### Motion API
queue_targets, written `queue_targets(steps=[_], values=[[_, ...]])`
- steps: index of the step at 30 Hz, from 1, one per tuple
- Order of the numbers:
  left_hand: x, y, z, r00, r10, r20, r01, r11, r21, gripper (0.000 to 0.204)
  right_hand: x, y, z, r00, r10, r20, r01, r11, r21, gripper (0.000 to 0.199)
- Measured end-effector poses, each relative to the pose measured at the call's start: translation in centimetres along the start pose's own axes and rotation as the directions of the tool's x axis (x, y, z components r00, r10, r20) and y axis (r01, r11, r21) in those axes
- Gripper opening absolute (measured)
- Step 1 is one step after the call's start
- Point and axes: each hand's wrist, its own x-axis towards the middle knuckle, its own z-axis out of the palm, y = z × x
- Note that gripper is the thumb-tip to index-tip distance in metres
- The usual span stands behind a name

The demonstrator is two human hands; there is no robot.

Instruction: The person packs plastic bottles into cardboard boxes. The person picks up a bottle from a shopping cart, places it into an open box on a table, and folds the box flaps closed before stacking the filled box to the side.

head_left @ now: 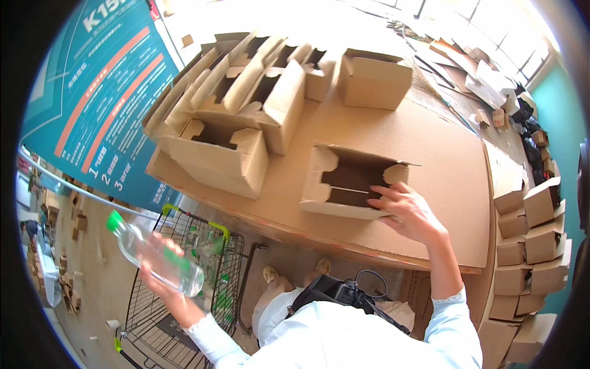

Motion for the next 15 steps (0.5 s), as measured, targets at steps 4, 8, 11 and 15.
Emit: queue_targets(steps=[4, 8, 11, 15], values=[[6.5, -4.0, 18.5, 0.842, 0.039, 0.537, 0.078, 0.978, -0.192, 0.089, -1.0, 2.3, 0.4, 0.999, -0.047, 0.023, 0.048, 0.998, -0.046, 0.029], [5.2, -10.0, 32.5, 0.785, -0.031, 0.618, -0.102, 0.978, 0.179, 0.074, -1.3, 3.4, -0.3, 0.979, 0.073, 0.19, -0.07, 0.997, -0.021, 0.023], [6.7, -15.9, 34.7, 0.549, -0.254, 0.797, -0.277, 0.844, 0.46, 0.06, -1.7, 3.8, 0.1, 0.994, 0.092, 0.065, -0.088, 0.994, -0.058, 0.022], [7.2, -19.8, 35.2, 0.339, -0.605, 0.72, -0.649, 0.404, 0.645, 0.068, -2.8, 5.1, 0.7, 0.998, 0.058, -0.015, -0.058, 0.998, -0.023, 0.019]])
